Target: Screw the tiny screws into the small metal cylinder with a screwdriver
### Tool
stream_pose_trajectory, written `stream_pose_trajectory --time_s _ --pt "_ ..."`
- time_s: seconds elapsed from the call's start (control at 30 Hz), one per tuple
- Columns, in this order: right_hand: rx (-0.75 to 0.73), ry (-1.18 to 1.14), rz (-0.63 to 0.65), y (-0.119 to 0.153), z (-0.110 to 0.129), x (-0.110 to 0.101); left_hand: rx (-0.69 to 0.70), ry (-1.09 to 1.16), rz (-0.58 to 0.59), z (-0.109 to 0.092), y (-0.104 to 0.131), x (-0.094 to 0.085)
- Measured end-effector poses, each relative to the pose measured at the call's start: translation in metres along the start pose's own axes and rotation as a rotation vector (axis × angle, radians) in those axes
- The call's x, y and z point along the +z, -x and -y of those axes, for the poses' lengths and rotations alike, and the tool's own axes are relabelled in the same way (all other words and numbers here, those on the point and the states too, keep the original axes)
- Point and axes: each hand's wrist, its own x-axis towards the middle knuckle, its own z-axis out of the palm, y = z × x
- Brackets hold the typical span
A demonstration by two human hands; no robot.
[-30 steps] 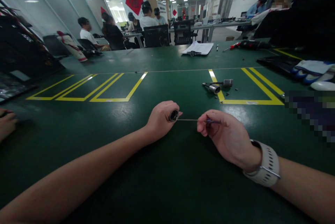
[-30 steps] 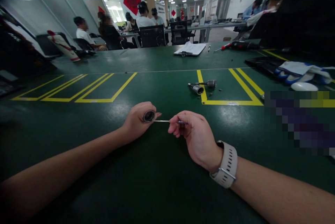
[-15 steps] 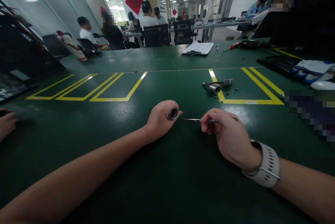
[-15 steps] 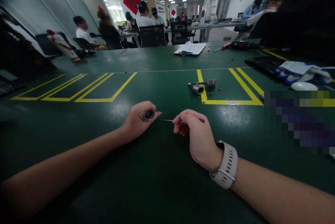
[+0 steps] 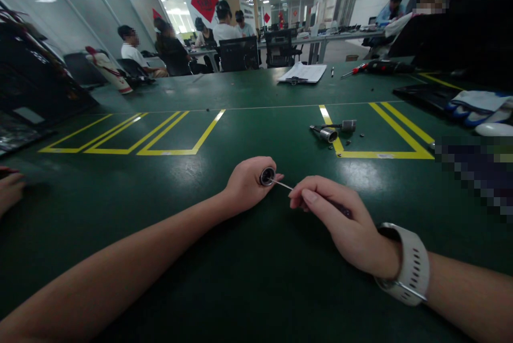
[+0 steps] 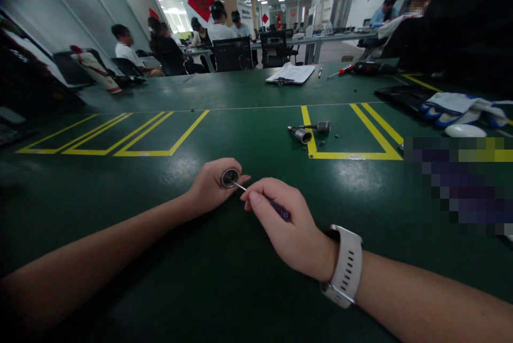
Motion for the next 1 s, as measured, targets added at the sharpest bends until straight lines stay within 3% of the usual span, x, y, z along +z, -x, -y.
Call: stream_pose_trajectory --time_s 0.13,0.43,0.67,0.87,1.0 --pt "-0.03 0.143 0.01 0.0003 0.0065 0.0016 0.007 0.0 0.019 0.0001 -0.0003 0.0012" --pt "-0.094 0.236 -0.019 0.0003 0.0014 0.0043 0.046 -0.035 0.026 -0.0013 -0.0009 0.0028" --pt "-0.084 0.217 0.014 -0.0012 0.0043 0.0026 0.054 -0.049 0.036 -0.0012 0.0001 0.0024" --pt "0.014 0.058 0.034 -0.0022 0.0033 0.0016 0.087 -0.021 0.02 -0.0006 0.0007 0.0012" --pt "0.042 0.012 -0.035 -0.0014 0.0028 0.0019 0.074 -0.011 0.014 -0.001 0.0003 -0.0005"
